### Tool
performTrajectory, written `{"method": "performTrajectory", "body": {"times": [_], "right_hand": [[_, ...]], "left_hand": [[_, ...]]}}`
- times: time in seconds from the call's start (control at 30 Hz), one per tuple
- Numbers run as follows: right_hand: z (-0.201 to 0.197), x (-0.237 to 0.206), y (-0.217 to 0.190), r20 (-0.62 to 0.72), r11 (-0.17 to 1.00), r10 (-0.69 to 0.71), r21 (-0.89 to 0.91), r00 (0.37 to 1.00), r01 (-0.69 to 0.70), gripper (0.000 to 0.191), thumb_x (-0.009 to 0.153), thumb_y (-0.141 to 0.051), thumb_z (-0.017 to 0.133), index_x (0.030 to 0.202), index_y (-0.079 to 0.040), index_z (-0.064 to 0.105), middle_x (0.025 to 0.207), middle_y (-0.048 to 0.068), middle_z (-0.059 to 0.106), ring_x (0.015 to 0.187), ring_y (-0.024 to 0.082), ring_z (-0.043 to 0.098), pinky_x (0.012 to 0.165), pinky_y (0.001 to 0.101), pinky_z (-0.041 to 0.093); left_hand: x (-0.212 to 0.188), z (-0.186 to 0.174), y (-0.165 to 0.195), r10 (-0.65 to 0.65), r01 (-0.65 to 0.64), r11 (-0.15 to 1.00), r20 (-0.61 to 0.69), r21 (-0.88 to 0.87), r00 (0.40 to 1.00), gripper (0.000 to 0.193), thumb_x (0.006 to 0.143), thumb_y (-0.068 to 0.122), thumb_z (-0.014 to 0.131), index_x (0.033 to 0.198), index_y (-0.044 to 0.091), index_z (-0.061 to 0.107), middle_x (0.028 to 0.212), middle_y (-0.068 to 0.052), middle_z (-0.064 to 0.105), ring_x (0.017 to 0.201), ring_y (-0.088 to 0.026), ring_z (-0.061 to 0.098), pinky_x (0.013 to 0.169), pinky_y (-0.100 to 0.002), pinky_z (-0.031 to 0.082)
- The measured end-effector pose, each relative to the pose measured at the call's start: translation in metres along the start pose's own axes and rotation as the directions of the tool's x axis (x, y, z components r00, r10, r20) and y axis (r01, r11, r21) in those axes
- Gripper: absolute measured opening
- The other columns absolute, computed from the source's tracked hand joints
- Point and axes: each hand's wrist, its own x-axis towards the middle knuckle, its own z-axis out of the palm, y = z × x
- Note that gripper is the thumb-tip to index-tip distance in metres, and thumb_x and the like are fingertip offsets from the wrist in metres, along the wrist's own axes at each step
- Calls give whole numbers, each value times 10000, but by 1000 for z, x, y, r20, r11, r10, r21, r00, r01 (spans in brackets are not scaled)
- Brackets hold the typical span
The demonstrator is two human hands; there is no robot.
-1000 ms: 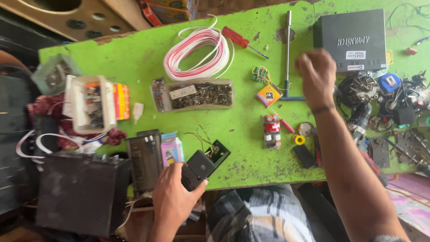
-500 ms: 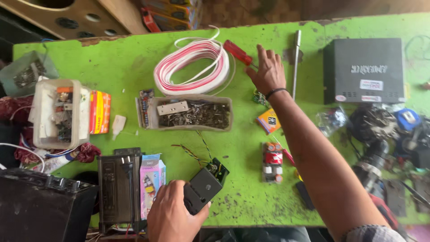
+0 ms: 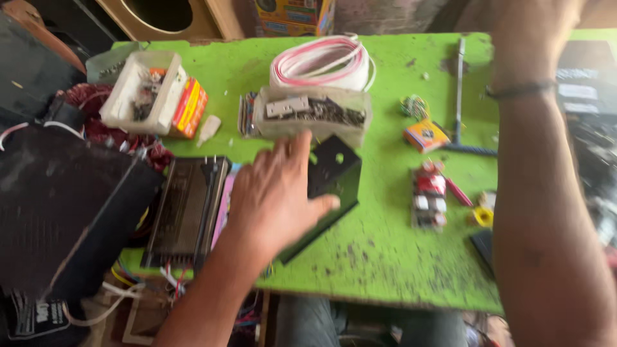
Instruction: The person inspects a black metal electronics enclosure, searches through a container of screws and small parts, then uses a screwdriver to remove the enclosure cover and examine the internal circuit board and wiring.
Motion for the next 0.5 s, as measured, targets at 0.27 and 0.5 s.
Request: {"method": "performTrajectory", "body": {"times": [0.27, 0.5], "right_hand": [[-52, -198, -177, 73, 965, 232, -141, 970, -220, 383, 1119, -363, 436, 1072, -32, 623, 665, 11, 482, 529, 79, 397, 481, 247, 308], [-75, -297, -114, 207, 875, 480, -41, 853, -483, 334, 1037, -291, 529, 966, 7, 661, 744, 11, 650, 632, 86, 593, 580, 231, 457]], "left_hand": [[-45, 0, 43, 9, -9, 1000, 17, 27, 1000, 879, 772, 444, 834, 1420, 27, 411, 1210, -200, 651, 1102, -366, 663, 916, -475, 549], [-60, 32, 61, 38, -36, 999, -64, 33, 997, 621, 799, 348, 828, 1250, 45, 527, 1107, -168, 682, 1017, -334, 697, 829, -458, 578]]}}
